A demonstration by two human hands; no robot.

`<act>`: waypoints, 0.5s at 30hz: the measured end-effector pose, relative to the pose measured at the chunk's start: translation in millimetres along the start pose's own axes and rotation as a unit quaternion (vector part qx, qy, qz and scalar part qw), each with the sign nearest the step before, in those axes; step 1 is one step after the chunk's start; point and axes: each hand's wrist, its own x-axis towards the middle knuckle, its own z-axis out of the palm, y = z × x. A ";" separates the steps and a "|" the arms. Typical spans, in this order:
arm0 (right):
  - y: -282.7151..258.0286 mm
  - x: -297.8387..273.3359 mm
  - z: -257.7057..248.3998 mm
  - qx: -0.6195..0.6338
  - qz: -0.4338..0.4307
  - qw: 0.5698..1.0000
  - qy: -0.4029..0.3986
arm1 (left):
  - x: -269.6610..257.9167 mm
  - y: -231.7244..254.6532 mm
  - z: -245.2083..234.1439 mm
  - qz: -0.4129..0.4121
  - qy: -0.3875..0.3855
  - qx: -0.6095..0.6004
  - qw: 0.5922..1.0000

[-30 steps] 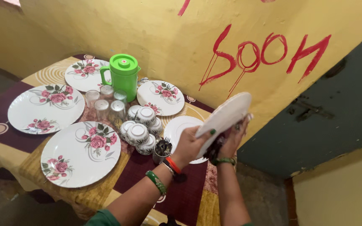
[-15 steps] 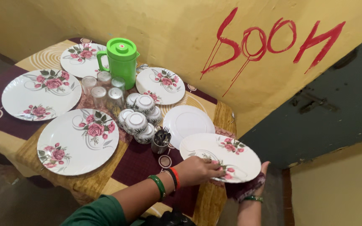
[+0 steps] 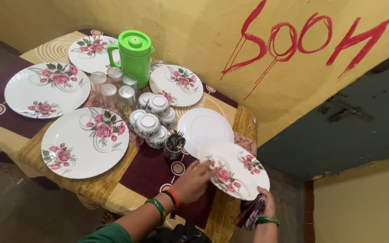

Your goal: The person cleans a set of plates on a table by wiping them individually with a cloth.

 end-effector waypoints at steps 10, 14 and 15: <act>-12.0 17.6 -18.0 0.027 -0.119 0.992 0.017 | -28.3 -40.0 55.8 -0.293 -0.119 -0.076 0.946; -11.3 4.9 -22.8 0.058 -0.080 0.995 0.021 | 4.1 -82.9 87.1 -0.338 -0.119 0.024 0.933; -11.5 -1.9 -22.0 0.057 -0.081 0.995 0.020 | 13.6 -92.7 92.0 -0.338 -0.118 0.023 0.934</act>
